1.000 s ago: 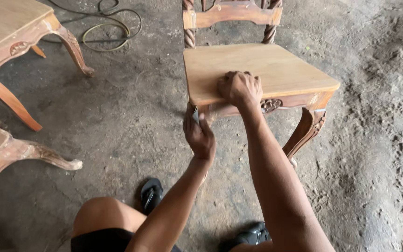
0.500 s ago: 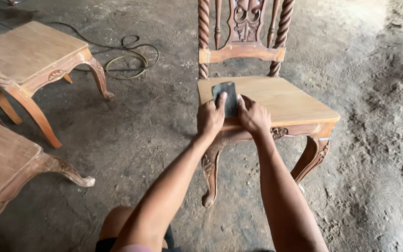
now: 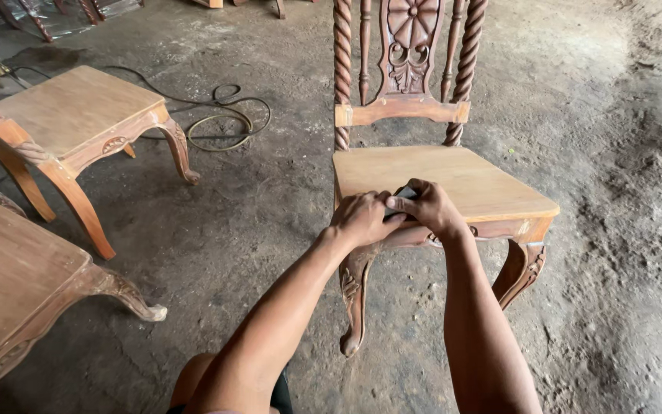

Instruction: The person sands the surfaces and legs of a wooden chair using a small piece of sandpaper held by hand.

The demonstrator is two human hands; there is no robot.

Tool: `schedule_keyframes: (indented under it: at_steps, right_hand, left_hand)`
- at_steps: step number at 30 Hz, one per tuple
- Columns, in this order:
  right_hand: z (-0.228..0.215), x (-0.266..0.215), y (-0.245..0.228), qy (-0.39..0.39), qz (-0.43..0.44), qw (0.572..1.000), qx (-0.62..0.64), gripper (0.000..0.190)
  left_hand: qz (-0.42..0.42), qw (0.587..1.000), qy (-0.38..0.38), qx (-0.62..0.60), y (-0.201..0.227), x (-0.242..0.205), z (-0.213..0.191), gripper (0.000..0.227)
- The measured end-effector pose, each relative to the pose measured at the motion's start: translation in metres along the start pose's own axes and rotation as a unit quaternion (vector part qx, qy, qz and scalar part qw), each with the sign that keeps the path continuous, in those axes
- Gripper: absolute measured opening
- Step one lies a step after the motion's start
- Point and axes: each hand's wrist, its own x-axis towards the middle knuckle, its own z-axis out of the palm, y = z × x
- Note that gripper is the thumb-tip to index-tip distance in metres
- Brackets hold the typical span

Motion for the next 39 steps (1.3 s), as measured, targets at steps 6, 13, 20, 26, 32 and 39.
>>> schedule_keyframes:
  at_steps: [6,13,20,26,32,39]
  right_hand:
    - [0.018,-0.022,0.000,0.164,-0.101,0.980,-0.043,0.031]
    - [0.099,-0.128,0.053,0.469,-0.041,0.882,-0.003,0.035]
    - [0.144,-0.115,0.051,0.427,-0.038,0.899,0.086,0.003]
    - [0.159,-0.082,0.035,0.394,-0.069,0.917,-0.010,0.024]
    - [0.179,-0.089,0.022,0.400,-0.228,0.882,-0.103,0.040]
    - [0.159,-0.095,0.032,0.296,-0.126,0.916,-0.239,0.043]
  left_hand:
    - [0.041,0.998,0.043,0.007,-0.002,0.002,-0.005,0.056]
    - [-0.052,0.996,-0.023,0.071,-0.015,0.039,0.011,0.040]
    - [-0.059,0.982,0.144,0.105,-0.035,0.061,0.014,0.030]
    - [-0.135,0.988,0.038,0.063,-0.027,0.070,-0.002,0.037]
    - [-0.131,0.988,0.037,0.071,-0.016,0.062,-0.020,0.039]
    - [-0.133,0.987,0.062,0.063,-0.018,0.069,-0.013,0.040]
